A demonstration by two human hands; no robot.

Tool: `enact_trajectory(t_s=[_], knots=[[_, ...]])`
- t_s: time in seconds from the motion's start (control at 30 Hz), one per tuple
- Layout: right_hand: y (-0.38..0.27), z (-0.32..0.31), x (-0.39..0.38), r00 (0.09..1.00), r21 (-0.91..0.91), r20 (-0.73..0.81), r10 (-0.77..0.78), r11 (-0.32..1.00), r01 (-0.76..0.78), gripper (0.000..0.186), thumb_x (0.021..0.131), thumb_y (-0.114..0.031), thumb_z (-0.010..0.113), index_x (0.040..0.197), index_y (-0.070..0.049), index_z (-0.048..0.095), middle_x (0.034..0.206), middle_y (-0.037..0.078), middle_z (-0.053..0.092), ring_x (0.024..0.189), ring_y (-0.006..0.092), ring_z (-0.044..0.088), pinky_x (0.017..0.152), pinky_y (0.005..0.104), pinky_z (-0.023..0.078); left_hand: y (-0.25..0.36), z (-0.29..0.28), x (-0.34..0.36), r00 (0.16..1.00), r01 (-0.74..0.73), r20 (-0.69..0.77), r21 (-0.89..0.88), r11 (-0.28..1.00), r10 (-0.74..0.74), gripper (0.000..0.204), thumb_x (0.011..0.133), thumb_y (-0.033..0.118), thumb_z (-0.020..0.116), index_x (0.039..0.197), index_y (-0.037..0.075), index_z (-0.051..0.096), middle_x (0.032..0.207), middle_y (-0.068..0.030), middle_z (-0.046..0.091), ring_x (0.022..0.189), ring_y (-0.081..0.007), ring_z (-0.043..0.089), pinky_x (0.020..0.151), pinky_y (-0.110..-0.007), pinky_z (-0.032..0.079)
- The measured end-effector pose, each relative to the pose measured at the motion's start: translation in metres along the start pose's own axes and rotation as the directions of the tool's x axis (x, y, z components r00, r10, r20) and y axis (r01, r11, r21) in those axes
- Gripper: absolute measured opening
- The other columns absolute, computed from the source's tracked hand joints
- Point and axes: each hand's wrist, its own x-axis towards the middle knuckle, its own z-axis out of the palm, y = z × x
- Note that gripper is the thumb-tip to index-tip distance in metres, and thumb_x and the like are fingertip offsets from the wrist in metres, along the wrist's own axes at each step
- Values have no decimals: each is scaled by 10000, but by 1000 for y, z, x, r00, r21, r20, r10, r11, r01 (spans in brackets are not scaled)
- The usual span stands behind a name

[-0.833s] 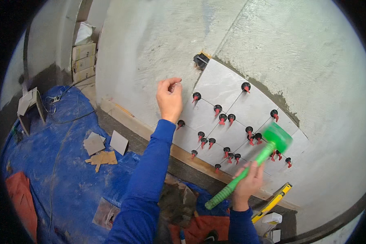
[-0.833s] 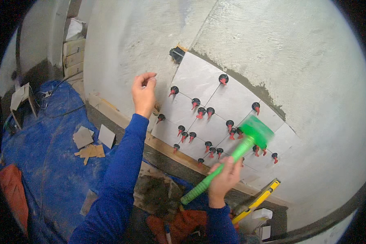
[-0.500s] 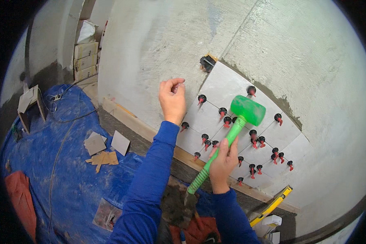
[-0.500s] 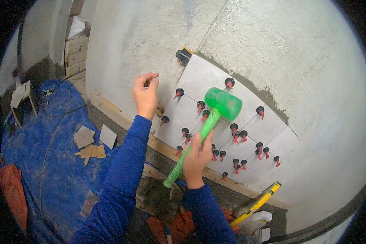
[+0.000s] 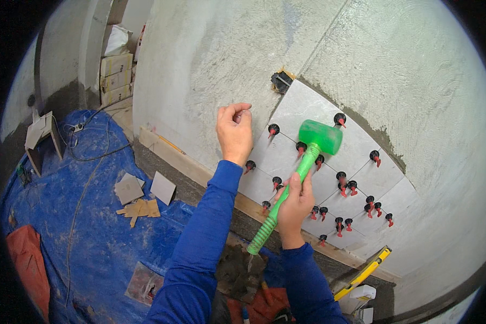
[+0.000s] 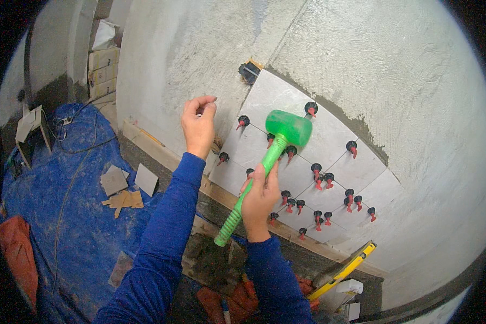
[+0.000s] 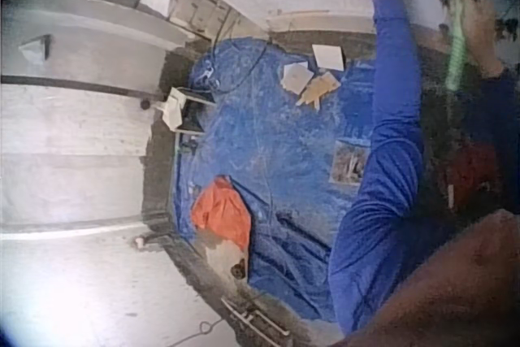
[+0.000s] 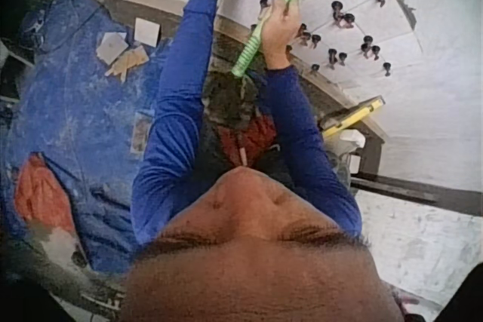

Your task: The person installs white tiles on a wall using tile leveling clips and a rubber mallet. They place the clips between tiles, adjust their positions, and tap the tiles to secure them.

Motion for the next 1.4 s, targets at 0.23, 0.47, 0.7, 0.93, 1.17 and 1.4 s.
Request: enact_trajectory(t_s=[0.23, 0.47, 0.7, 0.93, 1.17, 1.4], knots=[[6, 2, 1, 999, -44, -31, 18, 999, -20, 459, 1107, -202, 522, 1531, -35, 462, 790, 4, 570, 566, 63, 542, 506, 235, 450, -4, 4, -1, 1000, -1, -2, -17, 1000, 1, 142, 895, 45, 673, 1003, 27, 764, 931, -55, 573, 797, -155, 552, 762, -303, 489], [-1, -5, -3, 996, 46, -80, 41, 998, -37, 434, 1105, -197, 533, 1496, -14, 488, 789, 8, 577, 564, 62, 547, 488, 235, 446, -8, 7, -3, 999, 21, 25, 18, 1000, -21, 157, 883, 85, 696, 1012, 49, 778, 947, -47, 614, 847, -152, 572, 812, -301, 485], [5, -3, 5, 1000, -51, -13, 28, 998, -28, 457, 1103, -177, 532, 1527, -24, 461, 797, 3, 573, 558, 64, 548, 489, 235, 453, -7, 8, -5, 1000, 17, 12, -1, 1000, -17, 161, 887, 90, 695, 1017, 46, 777, 927, -39, 605, 834, -147, 560, 801, -299, 480], [1, -4, -2, 998, 43, -56, 18, 999, -16, 485, 1098, -201, 555, 1539, -26, 456, 796, 4, 578, 572, 64, 552, 497, 231, 456, -11, 8, -4, 1000, -7, 9, 14, 1000, 7, 147, 893, 67, 676, 1003, 38, 770, 926, -54, 594, 812, -160, 564, 774, -307, 487], [15, -1, 4, 998, -82, -36, 56, 995, -59, 543, 1075, -254, 614, 1551, -43, 460, 787, -15, 581, 571, 51, 520, 502, 237, 444, -23, 8, -4, 998, 23, 54, -39, 999, -21, 168, 930, 109, 684, 1060, 43, 768, 996, -39, 711, 919, -132, 619, 853, -297, 492], [-6, -34, -26, 996, 12, -89, 3, 1000, -2, 420, 1099, -191, 529, 1483, -29, 483, 862, 20, 569, 563, 81, 556, 474, 250, 466, -23, 2, 4, 997, -40, 58, -7, 999, 40, 161, 904, 84, 684, 1035, 38, 768, 962, -51, 625, 836, -159, 559, 790, -307, 481]])
